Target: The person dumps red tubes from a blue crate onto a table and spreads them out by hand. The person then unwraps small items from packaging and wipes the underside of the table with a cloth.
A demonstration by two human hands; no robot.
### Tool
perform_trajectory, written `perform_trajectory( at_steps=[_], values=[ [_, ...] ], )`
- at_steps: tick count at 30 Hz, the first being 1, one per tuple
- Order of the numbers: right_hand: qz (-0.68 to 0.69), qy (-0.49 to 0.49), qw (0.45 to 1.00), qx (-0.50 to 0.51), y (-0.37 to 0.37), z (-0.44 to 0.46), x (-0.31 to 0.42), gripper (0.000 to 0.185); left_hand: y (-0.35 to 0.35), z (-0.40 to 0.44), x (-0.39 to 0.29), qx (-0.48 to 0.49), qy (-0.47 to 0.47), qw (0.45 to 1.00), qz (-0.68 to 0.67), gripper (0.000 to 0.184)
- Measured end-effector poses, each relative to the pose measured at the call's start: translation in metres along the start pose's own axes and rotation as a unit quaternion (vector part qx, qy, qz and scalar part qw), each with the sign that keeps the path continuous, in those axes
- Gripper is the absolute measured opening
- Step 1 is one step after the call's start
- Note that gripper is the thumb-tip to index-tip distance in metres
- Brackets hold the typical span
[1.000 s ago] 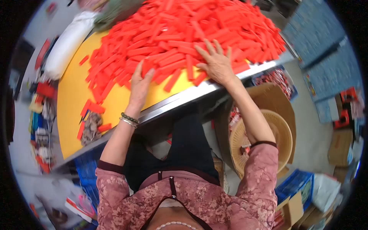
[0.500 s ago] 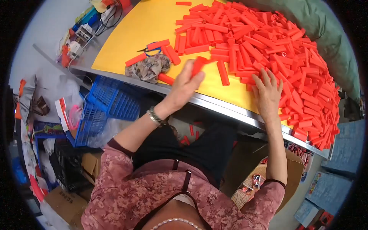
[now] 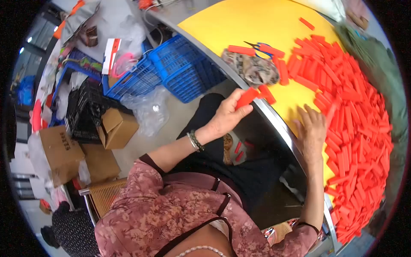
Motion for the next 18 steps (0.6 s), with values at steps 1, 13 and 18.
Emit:
perform_trajectory(
  at_steps=[1,13,18],
  values=[
    [0.046,0.004,0.999,-0.001,-0.002,0.011,0.019,0.032,0.004,-0.004,0.000,0.003,0.013,1.000,0.006,0.028],
    [0.179,-0.100,0.975,0.088,-0.067,0.053,0.034,0.019,0.076,-0.041,0.025,-0.080,0.063,0.995,-0.010,0.031],
    [-0.051,0.005,0.996,0.069,-0.044,0.061,0.003,0.017,0.119,-0.060,0.014,-0.185,0.043,0.982,0.000,0.033]
  ],
)
Point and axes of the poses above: each hand's wrist, its own z-axis towards the middle knuckle, its own y-axis out of the back of the hand, x = y × z, the point moved 1 cm from there along z, towards the middle knuckle, and after that the axes turned 6 degrees about -x, right-handed, at the moved point
